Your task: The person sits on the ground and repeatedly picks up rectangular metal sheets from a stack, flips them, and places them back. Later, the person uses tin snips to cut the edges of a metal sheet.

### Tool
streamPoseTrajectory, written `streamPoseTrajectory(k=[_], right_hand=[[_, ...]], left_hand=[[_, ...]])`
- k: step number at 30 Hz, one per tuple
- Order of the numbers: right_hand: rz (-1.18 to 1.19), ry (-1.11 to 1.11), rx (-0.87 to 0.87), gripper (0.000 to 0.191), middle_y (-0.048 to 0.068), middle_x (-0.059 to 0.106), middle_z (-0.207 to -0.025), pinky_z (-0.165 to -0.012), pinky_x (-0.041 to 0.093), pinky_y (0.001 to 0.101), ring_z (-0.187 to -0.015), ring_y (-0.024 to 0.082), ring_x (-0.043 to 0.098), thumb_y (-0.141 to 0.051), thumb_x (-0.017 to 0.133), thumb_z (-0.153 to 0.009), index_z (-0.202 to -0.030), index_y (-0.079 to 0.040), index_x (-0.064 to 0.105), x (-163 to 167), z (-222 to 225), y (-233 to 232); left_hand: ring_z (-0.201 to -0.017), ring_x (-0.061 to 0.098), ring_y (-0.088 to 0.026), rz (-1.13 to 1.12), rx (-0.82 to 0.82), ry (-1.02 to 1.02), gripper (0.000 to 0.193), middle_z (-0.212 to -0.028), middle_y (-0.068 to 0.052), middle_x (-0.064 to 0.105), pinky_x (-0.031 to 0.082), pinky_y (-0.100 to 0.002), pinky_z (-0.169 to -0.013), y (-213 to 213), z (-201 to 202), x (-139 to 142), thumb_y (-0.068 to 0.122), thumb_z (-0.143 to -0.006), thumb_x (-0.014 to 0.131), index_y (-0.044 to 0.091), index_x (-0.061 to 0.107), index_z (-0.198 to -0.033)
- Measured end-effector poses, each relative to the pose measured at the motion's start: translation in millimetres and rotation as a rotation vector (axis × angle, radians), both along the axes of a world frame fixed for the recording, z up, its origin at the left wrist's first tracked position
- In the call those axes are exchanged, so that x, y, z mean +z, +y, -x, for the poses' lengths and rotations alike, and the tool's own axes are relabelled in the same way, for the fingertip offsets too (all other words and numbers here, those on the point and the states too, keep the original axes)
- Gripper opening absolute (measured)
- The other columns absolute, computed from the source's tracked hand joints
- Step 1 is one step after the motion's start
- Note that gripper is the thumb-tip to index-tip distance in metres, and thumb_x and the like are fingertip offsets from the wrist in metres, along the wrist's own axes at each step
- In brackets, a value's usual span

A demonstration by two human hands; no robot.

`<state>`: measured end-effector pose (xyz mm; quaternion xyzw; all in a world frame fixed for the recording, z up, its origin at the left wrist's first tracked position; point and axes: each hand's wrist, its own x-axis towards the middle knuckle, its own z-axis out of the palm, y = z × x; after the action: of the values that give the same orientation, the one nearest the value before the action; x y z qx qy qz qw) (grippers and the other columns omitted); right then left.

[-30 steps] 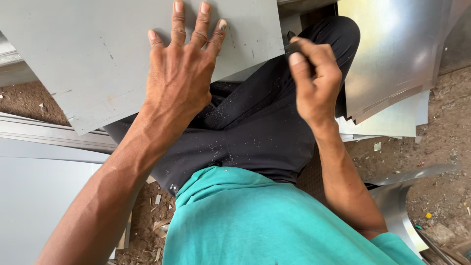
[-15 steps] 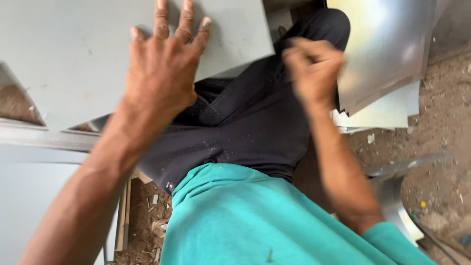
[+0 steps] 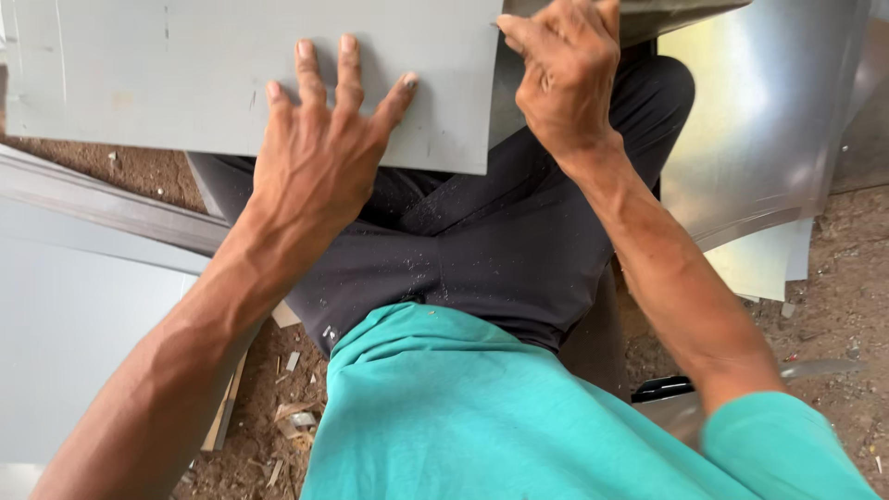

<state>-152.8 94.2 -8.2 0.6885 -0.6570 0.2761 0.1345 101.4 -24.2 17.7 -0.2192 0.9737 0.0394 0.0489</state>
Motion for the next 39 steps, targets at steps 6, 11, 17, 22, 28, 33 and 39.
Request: streamPoseTrajectory(k=[6, 11, 17, 22, 28, 33, 39], right_hand=[[-0.197, -0.153, 0.173, 0.018, 0.005, 0.061, -0.07, -0.067, 0.045, 0.0438, -0.061, 0.02, 0.054, 0.002, 0.063, -0.09, -0.098, -0.005, 0.078, 12, -103, 94], [-0.122, -0.828, -0.293, 0.012, 0.013, 0.071, -0.09, -0.061, 0.052, 0.0306, -0.072, 0.014, 0.064, -0.012, 0.067, -0.102, -0.106, -0.002, 0.071, 5, -74, 134], [0.04, -1.256, -0.503, 0.038, 0.004, 0.067, -0.09, -0.062, 0.05, 0.02, -0.073, 0.005, 0.06, -0.026, 0.046, -0.114, -0.126, 0.001, 0.07, 29, -10, 156], [-0.021, -1.007, -0.28, 0.029, 0.006, 0.069, -0.096, -0.071, 0.047, 0.0252, -0.08, 0.01, 0.058, -0.014, 0.074, -0.105, -0.127, 0.004, 0.072, 43, 10, 113], [-0.053, -0.273, -0.046, 0.02, 0.01, 0.073, -0.106, -0.085, 0.054, 0.0335, -0.097, 0.023, 0.068, -0.003, 0.077, -0.104, -0.124, -0.003, 0.077, 45, 35, 57], [0.067, 0.075, 0.03, 0.016, 0.003, 0.069, -0.087, -0.086, 0.053, 0.037, -0.087, 0.021, 0.065, 0.007, 0.074, -0.1, -0.107, -0.006, 0.079, 13, 47, -5], [-0.142, 0.094, 0.215, 0.01, 0.01, 0.069, -0.093, -0.08, 0.049, 0.043, -0.081, 0.025, 0.063, -0.002, 0.073, -0.095, -0.105, 0.001, 0.074, 23, -19, 64]], left_hand=[[-0.132, 0.042, -0.058, 0.022, -0.044, -0.093, 0.078, -0.158, -0.031, 0.033, 0.052, -0.064, -0.091, -5, -7, 7, 0.006, -0.091, 0.062, 0.025, 0.038, -0.162], [-0.143, 0.037, -0.039, 0.095, -0.236, -0.254, 0.102, -0.164, -0.01, 0.027, 0.049, -0.05, -0.103, -55, -87, 33, 0.01, -0.067, 0.073, 0.042, 0.036, -0.157], [-0.15, 0.034, -0.037, -0.188, 0.01, 0.015, 0.101, -0.163, -0.017, 0.036, 0.03, -0.055, -0.121, -57, -83, 64, 0.053, -0.073, 0.081, 0.023, 0.038, -0.159], [-0.145, 0.024, -0.048, 0.082, -0.068, 0.045, 0.116, -0.165, -0.019, 0.016, 0.031, -0.073, -0.105, -11, 63, 24, 0.039, -0.07, 0.083, 0.027, 0.016, -0.164], [-0.143, 0.027, -0.052, -0.05, -0.171, -0.136, 0.11, -0.165, -0.018, 0.017, 0.04, -0.073, -0.1, -17, 50, -3, 0.014, -0.071, 0.084, 0.033, 0.023, -0.161], [-0.144, 0.03, -0.05, -0.011, -0.199, -0.06, 0.106, -0.164, -0.018, 0.024, 0.042, -0.072, -0.099, -11, 32, 3, 0.013, -0.068, 0.085, 0.035, 0.034, -0.159], [-0.137, 0.038, -0.053, -0.041, -0.171, -0.052, 0.101, -0.163, -0.022, 0.03, 0.046, -0.072, -0.091, -4, 33, 6, 0.014, -0.069, 0.084, 0.027, 0.04, -0.158]])
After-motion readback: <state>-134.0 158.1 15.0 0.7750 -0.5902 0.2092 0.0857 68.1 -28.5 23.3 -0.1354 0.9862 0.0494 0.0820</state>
